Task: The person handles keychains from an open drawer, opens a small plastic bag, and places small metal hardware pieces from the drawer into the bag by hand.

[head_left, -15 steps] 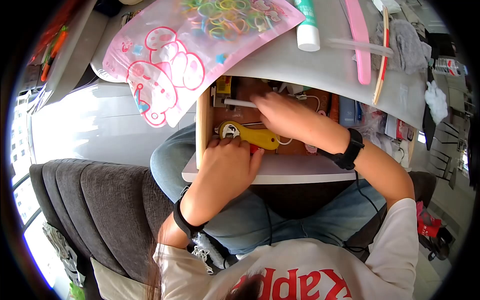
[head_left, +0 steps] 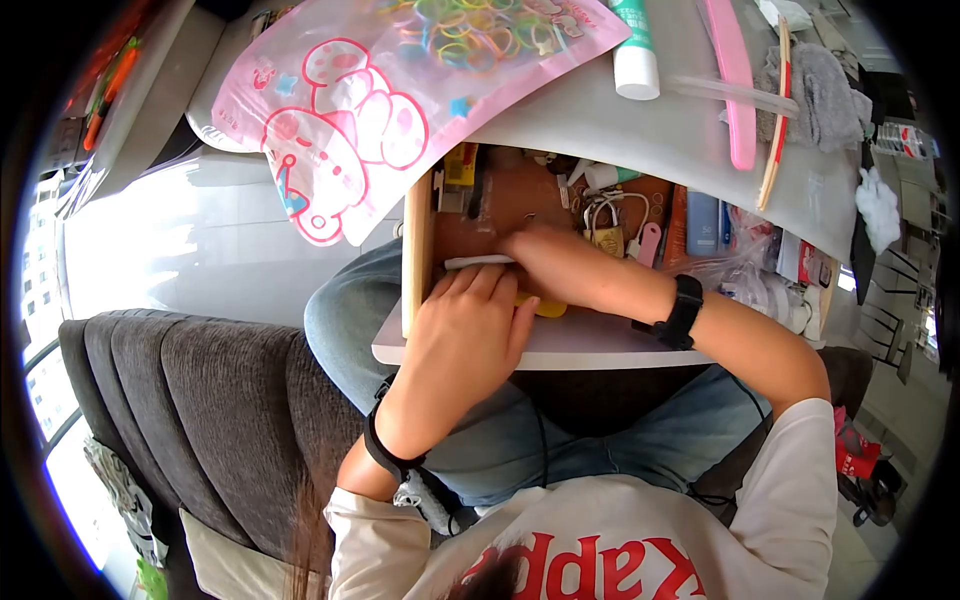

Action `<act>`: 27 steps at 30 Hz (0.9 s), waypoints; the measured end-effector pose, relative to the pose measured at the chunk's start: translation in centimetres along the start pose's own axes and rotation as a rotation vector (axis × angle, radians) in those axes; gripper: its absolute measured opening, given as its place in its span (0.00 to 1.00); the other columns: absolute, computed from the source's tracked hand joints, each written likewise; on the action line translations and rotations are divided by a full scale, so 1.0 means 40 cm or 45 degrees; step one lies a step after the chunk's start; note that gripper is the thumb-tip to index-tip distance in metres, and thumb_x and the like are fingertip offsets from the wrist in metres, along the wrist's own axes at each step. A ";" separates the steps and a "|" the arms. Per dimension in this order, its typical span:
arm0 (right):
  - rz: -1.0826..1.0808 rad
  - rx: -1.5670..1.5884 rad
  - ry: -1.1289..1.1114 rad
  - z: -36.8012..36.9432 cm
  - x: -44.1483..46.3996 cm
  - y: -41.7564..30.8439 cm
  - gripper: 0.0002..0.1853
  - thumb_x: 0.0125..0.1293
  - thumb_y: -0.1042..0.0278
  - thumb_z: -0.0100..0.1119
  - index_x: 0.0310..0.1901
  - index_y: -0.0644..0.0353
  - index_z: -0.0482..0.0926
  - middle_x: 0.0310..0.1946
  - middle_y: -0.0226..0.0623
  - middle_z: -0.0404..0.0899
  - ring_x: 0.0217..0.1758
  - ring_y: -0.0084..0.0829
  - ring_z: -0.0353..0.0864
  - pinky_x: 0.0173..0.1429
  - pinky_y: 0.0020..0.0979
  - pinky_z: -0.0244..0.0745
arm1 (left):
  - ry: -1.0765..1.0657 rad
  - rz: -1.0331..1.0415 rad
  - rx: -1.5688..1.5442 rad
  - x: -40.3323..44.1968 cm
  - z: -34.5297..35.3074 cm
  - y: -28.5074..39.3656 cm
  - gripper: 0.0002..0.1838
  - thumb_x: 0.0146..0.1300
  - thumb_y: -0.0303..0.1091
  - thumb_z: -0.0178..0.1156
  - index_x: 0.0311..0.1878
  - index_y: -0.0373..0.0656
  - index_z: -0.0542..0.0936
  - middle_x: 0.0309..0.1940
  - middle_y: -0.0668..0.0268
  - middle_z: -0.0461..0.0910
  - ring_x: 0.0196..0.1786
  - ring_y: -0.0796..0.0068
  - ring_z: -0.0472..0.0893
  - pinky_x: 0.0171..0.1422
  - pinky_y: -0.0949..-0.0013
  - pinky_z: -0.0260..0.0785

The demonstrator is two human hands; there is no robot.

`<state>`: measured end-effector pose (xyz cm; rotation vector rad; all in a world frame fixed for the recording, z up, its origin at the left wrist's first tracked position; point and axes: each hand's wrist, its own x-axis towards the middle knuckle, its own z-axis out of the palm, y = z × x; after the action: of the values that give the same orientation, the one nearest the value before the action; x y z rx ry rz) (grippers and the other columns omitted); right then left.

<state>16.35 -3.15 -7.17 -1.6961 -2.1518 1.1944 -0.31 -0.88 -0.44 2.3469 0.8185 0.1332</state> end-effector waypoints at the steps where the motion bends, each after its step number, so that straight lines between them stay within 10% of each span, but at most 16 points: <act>1: -0.034 0.058 0.034 0.017 0.005 0.005 0.11 0.53 0.75 0.55 0.39 0.67 0.77 0.31 0.53 0.78 0.39 0.51 0.78 0.42 0.41 0.73 | -0.024 0.011 0.005 0.001 0.000 -0.005 0.16 0.64 0.39 0.51 0.41 0.33 0.77 0.37 0.51 0.79 0.42 0.53 0.78 0.51 0.59 0.68; 12: -0.123 0.335 -0.174 -0.065 -0.009 -0.039 0.22 0.54 0.83 0.44 0.53 0.70 0.71 0.52 0.54 0.72 0.57 0.51 0.70 0.58 0.39 0.67 | -0.336 -0.174 -0.032 0.014 -0.014 -0.001 0.15 0.62 0.39 0.52 0.41 0.35 0.77 0.39 0.50 0.79 0.42 0.51 0.77 0.53 0.58 0.66; 17: -0.179 0.308 -0.062 -0.060 0.020 -0.009 0.14 0.56 0.80 0.48 0.45 0.65 0.76 0.35 0.53 0.79 0.41 0.52 0.78 0.44 0.40 0.73 | 0.066 0.062 0.037 0.008 0.006 -0.012 0.16 0.61 0.39 0.53 0.43 0.35 0.77 0.44 0.50 0.76 0.49 0.52 0.74 0.57 0.58 0.63; 27: -0.333 -0.535 0.171 -0.049 0.112 -0.042 0.09 0.57 0.65 0.52 0.38 0.52 0.78 0.22 0.39 0.78 0.27 0.41 0.81 0.33 0.41 0.74 | -0.248 -0.094 0.101 0.016 0.009 -0.015 0.22 0.61 0.46 0.51 0.48 0.34 0.75 0.46 0.50 0.76 0.53 0.53 0.73 0.60 0.56 0.61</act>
<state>14.60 1.64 -6.28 -1.5077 -2.5656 0.5731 0.02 -0.35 -1.16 2.3542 0.8256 -0.1599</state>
